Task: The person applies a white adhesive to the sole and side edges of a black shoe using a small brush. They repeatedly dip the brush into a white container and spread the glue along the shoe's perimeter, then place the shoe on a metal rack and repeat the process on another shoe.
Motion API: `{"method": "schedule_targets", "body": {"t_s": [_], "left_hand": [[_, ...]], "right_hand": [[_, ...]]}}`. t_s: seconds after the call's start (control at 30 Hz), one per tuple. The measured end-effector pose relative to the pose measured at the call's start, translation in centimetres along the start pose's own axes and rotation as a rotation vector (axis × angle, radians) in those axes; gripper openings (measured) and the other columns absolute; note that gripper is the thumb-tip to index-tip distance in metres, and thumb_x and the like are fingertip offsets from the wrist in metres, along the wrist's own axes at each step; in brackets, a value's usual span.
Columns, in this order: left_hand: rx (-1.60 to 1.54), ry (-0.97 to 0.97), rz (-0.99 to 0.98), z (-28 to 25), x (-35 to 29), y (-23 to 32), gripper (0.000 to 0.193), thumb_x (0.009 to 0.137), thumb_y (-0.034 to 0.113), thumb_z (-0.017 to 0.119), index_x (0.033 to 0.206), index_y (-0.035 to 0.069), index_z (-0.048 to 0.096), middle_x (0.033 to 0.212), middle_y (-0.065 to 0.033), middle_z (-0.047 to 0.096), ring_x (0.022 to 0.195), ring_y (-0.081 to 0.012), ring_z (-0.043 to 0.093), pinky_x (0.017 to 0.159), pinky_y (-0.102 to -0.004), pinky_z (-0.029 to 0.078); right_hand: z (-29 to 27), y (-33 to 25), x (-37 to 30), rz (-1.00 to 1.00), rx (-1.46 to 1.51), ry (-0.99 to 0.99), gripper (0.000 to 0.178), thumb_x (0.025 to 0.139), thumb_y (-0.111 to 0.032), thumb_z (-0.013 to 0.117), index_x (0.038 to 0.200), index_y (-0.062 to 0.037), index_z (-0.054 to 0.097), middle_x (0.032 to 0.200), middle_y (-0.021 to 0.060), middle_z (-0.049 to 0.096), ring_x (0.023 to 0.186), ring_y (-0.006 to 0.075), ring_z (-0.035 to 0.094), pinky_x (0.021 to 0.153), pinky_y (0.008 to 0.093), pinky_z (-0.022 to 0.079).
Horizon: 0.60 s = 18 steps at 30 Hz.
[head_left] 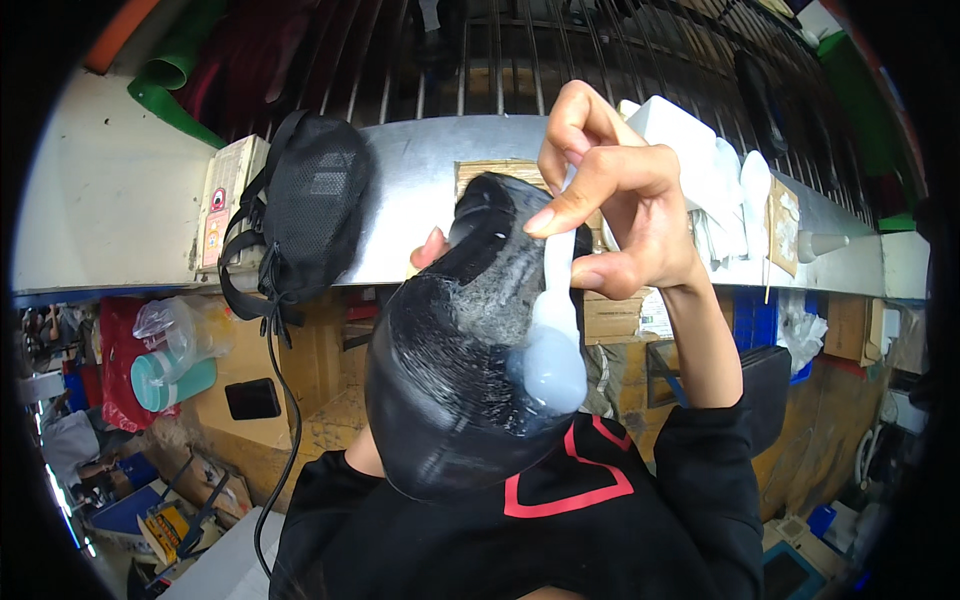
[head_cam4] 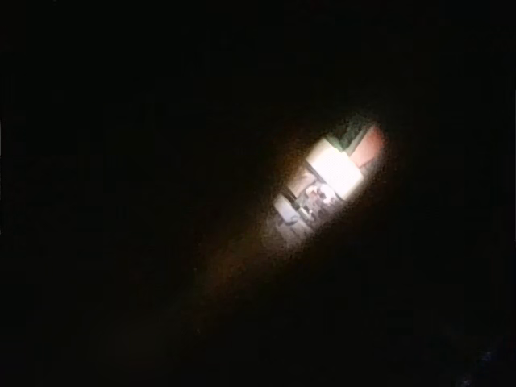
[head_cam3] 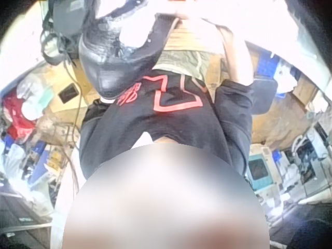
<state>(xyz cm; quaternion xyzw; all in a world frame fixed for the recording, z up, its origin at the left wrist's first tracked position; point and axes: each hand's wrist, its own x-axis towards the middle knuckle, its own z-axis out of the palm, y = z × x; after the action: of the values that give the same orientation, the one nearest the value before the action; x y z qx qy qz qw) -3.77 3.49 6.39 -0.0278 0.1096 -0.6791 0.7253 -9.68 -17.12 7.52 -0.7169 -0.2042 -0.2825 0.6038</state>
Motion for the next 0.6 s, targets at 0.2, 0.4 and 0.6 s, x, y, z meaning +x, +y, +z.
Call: {"method": "schedule_targets", "body": {"t_s": [0.2, 0.4, 0.6], "left_hand": [[-0.294, -0.053, -0.354, -1.4, 0.0, 0.7, 0.059, 0.105, 0.043, 0.048, 0.143, -0.001, 0.040, 0.133, -0.0162, 0.055, 0.118, -0.0233, 0.061, 0.101, -0.0380, 0.053], [-0.381, -0.172, -0.492, -3.7, 1.8, -1.6, 0.063, 0.104, 0.044, 0.049, 0.144, -0.003, 0.037, 0.135, -0.0192, 0.053, 0.118, -0.0272, 0.060, 0.100, -0.0392, 0.054], [-0.440, -0.233, -0.610, -4.8, 2.7, -3.3, 0.067, 0.103, 0.045, 0.050, 0.146, -0.005, 0.033, 0.137, -0.0222, 0.050, 0.119, -0.0311, 0.060, 0.099, -0.0403, 0.055]], "right_hand": [[1.0, 0.4, 0.9, 0.135, 0.123, -0.081, 0.029, 0.060, -0.017, 0.092, 0.085, -0.0086, 0.080, 0.087, 0.0002, 0.043, 0.088, 0.0139, 0.045, 0.075, 0.0292, 0.038], [0.8, 1.1, 1.9, 0.053, 0.094, -0.169, 0.028, 0.059, -0.016, 0.092, 0.083, -0.0091, 0.079, 0.087, 0.0006, 0.046, 0.089, 0.0139, 0.045, 0.076, 0.0303, 0.037], [0.1, 1.4, 1.8, 0.109, 0.096, -0.215, 0.028, 0.060, -0.016, 0.092, 0.083, -0.0077, 0.079, 0.088, 0.0010, 0.052, 0.090, 0.0143, 0.047, 0.078, 0.0302, 0.038]]}}
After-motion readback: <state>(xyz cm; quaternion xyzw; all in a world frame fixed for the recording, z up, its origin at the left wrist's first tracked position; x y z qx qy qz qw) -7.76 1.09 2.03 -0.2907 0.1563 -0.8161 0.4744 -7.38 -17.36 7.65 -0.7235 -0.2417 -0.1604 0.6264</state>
